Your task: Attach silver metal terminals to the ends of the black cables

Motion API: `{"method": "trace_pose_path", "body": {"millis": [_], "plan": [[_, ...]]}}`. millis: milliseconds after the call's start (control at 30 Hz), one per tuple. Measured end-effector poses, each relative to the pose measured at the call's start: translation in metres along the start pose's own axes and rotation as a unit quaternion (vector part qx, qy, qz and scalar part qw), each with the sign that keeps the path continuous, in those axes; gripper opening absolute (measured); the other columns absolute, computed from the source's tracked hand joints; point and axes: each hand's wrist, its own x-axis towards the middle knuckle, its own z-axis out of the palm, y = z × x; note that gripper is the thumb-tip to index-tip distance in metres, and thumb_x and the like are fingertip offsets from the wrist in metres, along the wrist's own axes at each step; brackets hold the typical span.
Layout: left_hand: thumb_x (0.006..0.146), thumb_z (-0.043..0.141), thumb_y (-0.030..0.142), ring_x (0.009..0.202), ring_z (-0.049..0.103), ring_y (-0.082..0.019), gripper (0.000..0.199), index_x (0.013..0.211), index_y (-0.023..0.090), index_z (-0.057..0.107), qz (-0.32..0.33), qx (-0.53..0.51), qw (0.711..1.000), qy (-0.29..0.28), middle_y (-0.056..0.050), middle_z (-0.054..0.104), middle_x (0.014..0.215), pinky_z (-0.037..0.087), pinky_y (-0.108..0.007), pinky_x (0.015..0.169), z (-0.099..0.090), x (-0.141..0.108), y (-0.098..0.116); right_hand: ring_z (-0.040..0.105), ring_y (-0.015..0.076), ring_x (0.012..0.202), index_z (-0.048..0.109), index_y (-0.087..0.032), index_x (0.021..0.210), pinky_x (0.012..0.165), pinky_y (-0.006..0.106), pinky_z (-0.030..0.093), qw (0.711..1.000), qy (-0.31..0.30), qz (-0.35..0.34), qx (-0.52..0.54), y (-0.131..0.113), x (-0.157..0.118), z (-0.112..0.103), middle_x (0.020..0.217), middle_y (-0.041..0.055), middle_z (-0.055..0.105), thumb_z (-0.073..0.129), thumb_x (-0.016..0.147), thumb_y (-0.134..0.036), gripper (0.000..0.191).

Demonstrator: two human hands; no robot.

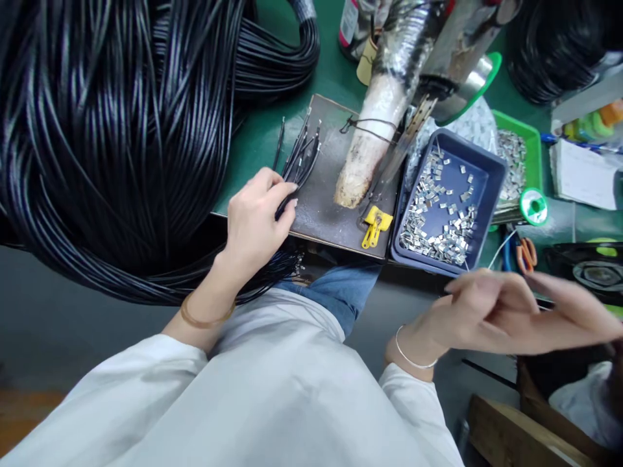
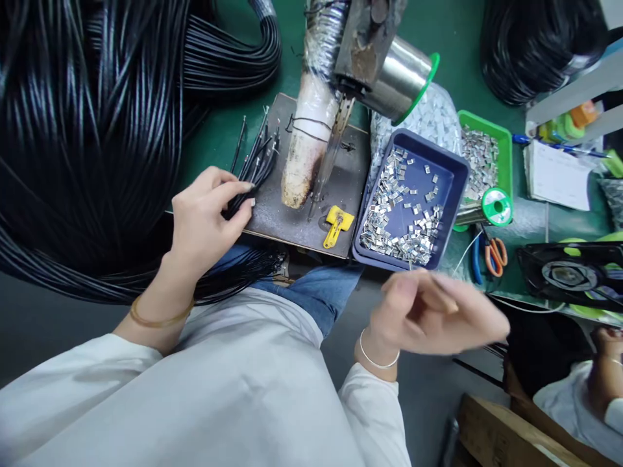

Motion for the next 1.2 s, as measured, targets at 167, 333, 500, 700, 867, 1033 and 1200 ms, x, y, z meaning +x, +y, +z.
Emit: {"method": "trace_pose_path", "body": {"millis": [167, 333, 500, 700, 867, 1033, 1200], "plan": [[0.080, 0.070, 0.017, 0.072, 0.060, -0.012, 0.010, 0.089, 0.021, 0.068, -0.077, -0.215, 0.972, 0.057, -0.002, 0.067, 0.091, 0.047, -0.025, 0.060, -0.004, -0.027, -0.004, 0.068, 0.0159, 0.056, 0.061, -0.024, 0.087, 0.053, 0.028, 0.053, 0.975, -0.188, 0.055, -0.107, 0.044, 0.022, -0.005, 0.065, -0.0028, 0.066, 0.071, 0.083, -0.033, 0.014], [0.081, 0.078, 0.022, 0.055, 0.055, -0.003, 0.019, 0.091, 0.020, 0.062, -0.094, -0.430, 0.869, 0.225, 0.006, 0.068, 0.088, 0.047, -0.022, 0.053, -0.009, -0.021, 0.003, 0.058, 0.0119, 0.054, 0.059, -0.027, 0.072, 0.053, 0.027, 0.048, 0.956, -0.222, -0.006, -0.192, 0.093, 0.048, 0.003, 0.067, -0.0027, 0.066, 0.071, 0.080, -0.027, 0.015], [0.086, 0.073, 0.033, 0.048, 0.056, -0.007, 0.017, 0.092, 0.019, 0.066, -0.092, -0.593, 0.793, -0.104, 0.001, 0.071, 0.075, 0.034, -0.020, 0.036, -0.006, -0.017, 0.035, 0.066, 0.0130, 0.075, 0.059, -0.027, 0.069, 0.062, 0.023, 0.051, 0.940, -0.298, 0.005, -0.165, 0.109, 0.074, 0.022, 0.083, -0.0013, 0.071, 0.071, 0.078, -0.020, 0.016], [0.080, 0.075, 0.033, 0.040, 0.042, -0.004, 0.023, 0.082, 0.013, 0.064, -0.203, -0.658, 0.681, -0.248, 0.001, 0.064, 0.057, 0.027, -0.019, 0.038, 0.022, -0.025, 0.057, 0.054, 0.0089, 0.055, 0.059, -0.022, 0.063, 0.057, 0.026, 0.044, 0.923, -0.335, 0.037, -0.185, 0.111, 0.080, 0.029, 0.060, -0.0058, 0.061, 0.074, 0.073, -0.024, 0.019], [0.080, 0.071, 0.030, 0.038, 0.036, -0.002, 0.021, 0.076, 0.012, 0.060, -0.251, -0.639, 0.694, -0.216, 0.001, 0.063, 0.053, 0.021, -0.018, 0.039, 0.030, -0.031, 0.051, 0.062, 0.0117, 0.069, 0.057, -0.019, 0.073, 0.058, 0.026, 0.046, 0.979, -0.166, 0.025, -0.117, 0.067, 0.049, 0.023, 0.080, -0.0007, 0.064, 0.067, 0.078, -0.018, 0.011], [0.083, 0.067, 0.026, 0.035, 0.033, -0.002, 0.016, 0.092, 0.014, 0.059, -0.244, -0.608, 0.721, -0.227, 0.001, 0.067, 0.056, 0.020, -0.017, 0.038, 0.030, -0.029, 0.052, 0.065, 0.0093, 0.057, 0.054, -0.020, 0.071, 0.049, 0.023, 0.050, 0.979, -0.157, 0.110, 0.071, 0.010, 0.015, 0.018, 0.080, -0.0027, 0.065, 0.073, 0.078, -0.020, 0.021], [0.078, 0.071, 0.019, 0.045, 0.049, -0.003, 0.013, 0.082, 0.013, 0.061, -0.226, -0.573, 0.767, -0.179, 0.002, 0.066, 0.061, 0.036, -0.015, 0.047, 0.031, -0.023, 0.058, 0.070, 0.0114, 0.063, 0.056, -0.019, 0.072, 0.051, 0.022, 0.055, 0.964, -0.175, 0.128, 0.153, -0.008, -0.008, 0.024, 0.079, -0.0026, 0.068, 0.073, 0.080, -0.017, 0.019]]}}
